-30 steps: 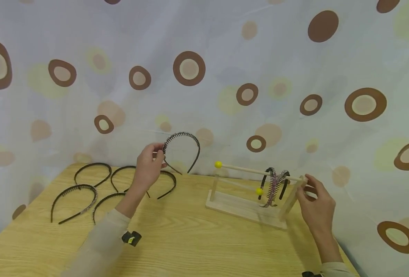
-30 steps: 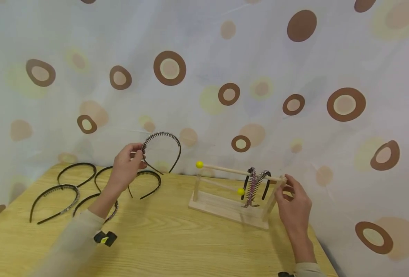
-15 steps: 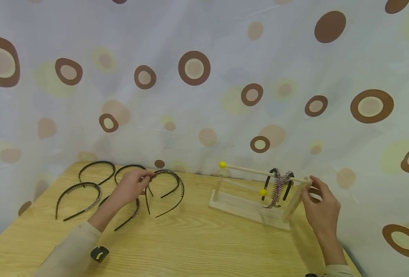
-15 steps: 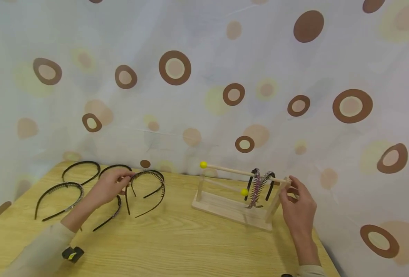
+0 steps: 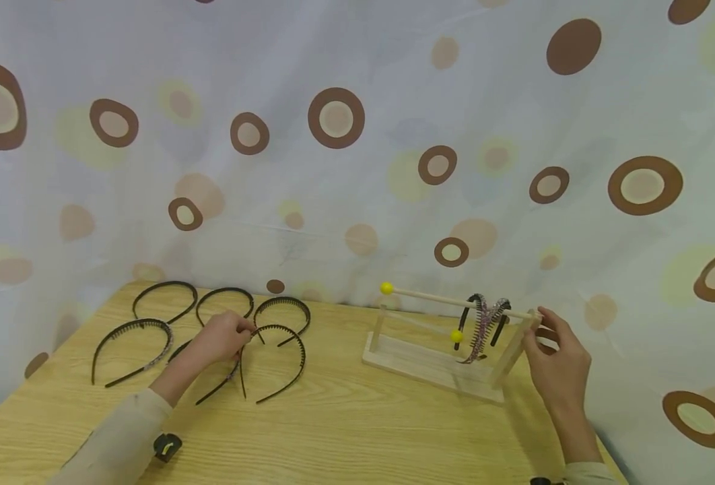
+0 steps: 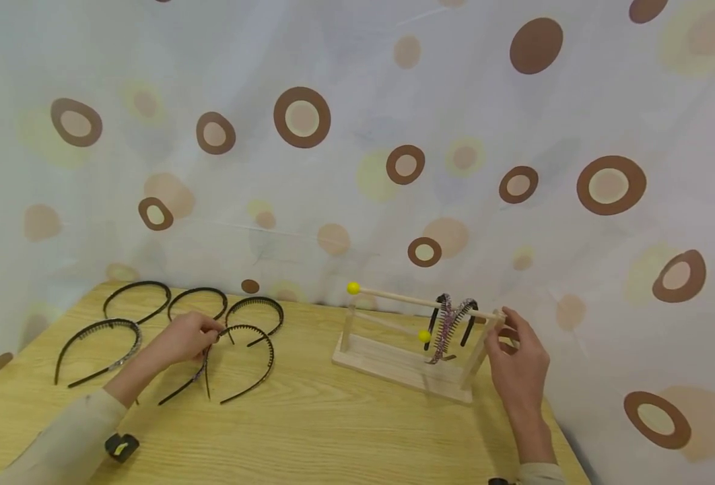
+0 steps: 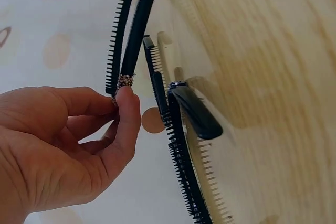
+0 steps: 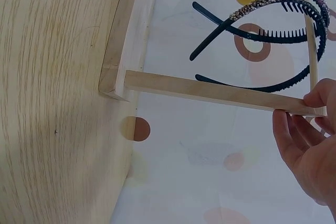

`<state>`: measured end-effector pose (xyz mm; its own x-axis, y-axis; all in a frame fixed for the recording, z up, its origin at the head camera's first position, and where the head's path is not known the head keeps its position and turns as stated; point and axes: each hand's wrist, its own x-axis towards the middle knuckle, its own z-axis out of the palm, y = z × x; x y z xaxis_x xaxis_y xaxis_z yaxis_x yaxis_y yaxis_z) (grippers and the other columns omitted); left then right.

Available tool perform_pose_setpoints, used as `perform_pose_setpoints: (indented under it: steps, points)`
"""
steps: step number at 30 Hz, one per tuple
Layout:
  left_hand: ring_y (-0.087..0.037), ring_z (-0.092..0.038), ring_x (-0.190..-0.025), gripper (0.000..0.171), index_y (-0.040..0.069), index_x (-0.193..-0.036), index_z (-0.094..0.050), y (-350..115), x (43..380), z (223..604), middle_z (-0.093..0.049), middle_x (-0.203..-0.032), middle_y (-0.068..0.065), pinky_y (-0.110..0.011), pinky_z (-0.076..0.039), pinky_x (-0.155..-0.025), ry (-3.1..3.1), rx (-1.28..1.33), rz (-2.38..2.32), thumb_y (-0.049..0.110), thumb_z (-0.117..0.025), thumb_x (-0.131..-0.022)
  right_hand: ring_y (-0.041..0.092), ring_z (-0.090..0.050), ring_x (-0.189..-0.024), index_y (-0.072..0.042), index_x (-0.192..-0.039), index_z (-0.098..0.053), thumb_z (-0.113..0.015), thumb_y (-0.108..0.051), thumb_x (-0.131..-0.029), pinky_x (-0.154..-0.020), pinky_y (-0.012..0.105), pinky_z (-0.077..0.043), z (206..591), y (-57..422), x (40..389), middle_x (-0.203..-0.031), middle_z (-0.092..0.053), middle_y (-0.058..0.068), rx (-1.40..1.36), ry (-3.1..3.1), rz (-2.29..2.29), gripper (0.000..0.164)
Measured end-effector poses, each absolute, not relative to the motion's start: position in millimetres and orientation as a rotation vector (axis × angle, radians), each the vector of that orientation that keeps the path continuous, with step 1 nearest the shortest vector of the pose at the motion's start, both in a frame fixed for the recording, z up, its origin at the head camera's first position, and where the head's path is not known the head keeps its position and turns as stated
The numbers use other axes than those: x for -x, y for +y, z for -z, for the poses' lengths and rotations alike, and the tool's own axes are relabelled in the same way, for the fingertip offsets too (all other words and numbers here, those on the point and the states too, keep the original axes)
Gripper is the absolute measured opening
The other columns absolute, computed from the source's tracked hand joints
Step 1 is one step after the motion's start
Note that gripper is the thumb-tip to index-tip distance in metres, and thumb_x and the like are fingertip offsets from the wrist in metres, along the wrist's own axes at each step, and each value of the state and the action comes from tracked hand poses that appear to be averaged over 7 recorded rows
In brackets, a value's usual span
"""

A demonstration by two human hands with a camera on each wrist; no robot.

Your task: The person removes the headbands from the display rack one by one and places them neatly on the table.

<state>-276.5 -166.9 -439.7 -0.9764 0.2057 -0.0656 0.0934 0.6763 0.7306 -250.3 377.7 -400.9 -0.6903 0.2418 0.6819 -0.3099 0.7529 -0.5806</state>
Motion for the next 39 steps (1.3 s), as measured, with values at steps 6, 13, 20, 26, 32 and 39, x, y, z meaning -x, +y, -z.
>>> perform_pose_setpoints:
  steps: [6,13,20,26,32,39]
  points:
    - [-0.009,-0.045,-0.043,0.029,-0.016,-0.121,-0.065,-165.6,278.2,443.4,-0.059,-0.062,-0.01,-0.022,-0.04,-0.046,2.727,-0.236,-1.114,-0.004,-0.049,-0.1,-0.011,-0.056,-0.093,-0.004,-0.137,-0.064,-0.068,-0.003,-0.094,-0.074,0.004,-0.045,396.9,379.6,249.2,-0.12,-0.068,0.016,-0.056,-2.147,-0.913,0.043]
    - [-0.007,-0.04,-0.042,0.027,-0.015,-0.115,-0.069,-160.9,277.9,445.1,-0.071,-0.092,-0.018,-0.023,-0.036,-0.045,2.794,-0.327,-1.045,-0.005,-0.052,-0.096,-0.01,-0.057,-0.091,-0.005,-0.136,-0.065,-0.069,-0.002,-0.093,-0.073,0.004,-0.045,394.8,383.7,247.4,-0.119,-0.068,0.019,-0.059,-2.136,-0.921,0.044]
    - [-0.01,-0.045,-0.047,0.028,-0.014,-0.119,-0.066,-154.3,277.6,439.2,-0.068,-0.107,-0.028,-0.027,-0.041,-0.048,2.805,-0.337,-1.006,-0.005,-0.053,-0.096,-0.011,-0.057,-0.091,-0.004,-0.136,-0.065,-0.069,-0.002,-0.093,-0.073,0.004,-0.045,391.9,387.7,243.4,-0.118,-0.069,0.017,-0.043,-2.141,-0.9,0.043]
    - [-0.018,-0.06,-0.062,0.027,-0.011,-0.12,-0.066,-149.5,274.8,432.1,-0.068,-0.104,-0.023,-0.033,-0.048,-0.054,2.841,-0.35,-0.958,0.003,-0.055,-0.099,-0.008,-0.057,-0.093,-0.005,-0.139,-0.063,-0.067,-0.004,-0.095,-0.075,0.005,-0.046,395.3,389.8,240.1,-0.121,-0.067,0.017,-0.014,-2.164,-0.923,0.044]
    - [-0.017,-0.061,-0.075,0.022,-0.004,-0.116,-0.071,-127.9,261.4,424.7,-0.068,-0.097,-0.011,-0.035,-0.051,-0.062,2.862,-0.518,-0.99,0.007,-0.06,-0.1,-0.008,-0.057,-0.093,-0.005,-0.138,-0.063,-0.067,-0.002,-0.094,-0.075,0.005,-0.046,401.7,384.8,240.4,-0.12,-0.068,0.014,-0.003,-2.171,-0.939,0.044]
    - [-0.014,-0.062,-0.077,0.021,0.005,-0.116,-0.072,-36.5,261.3,407.5,-0.069,-0.095,-0.003,-0.035,-0.053,-0.067,2.773,-0.726,-1.134,0.017,-0.062,-0.103,-0.001,-0.06,-0.094,-0.006,-0.138,-0.063,-0.068,-0.002,-0.094,-0.075,0.007,-0.047,400.4,381.8,251.0,-0.119,-0.069,0.012,-0.008,-2.165,-0.946,0.044]
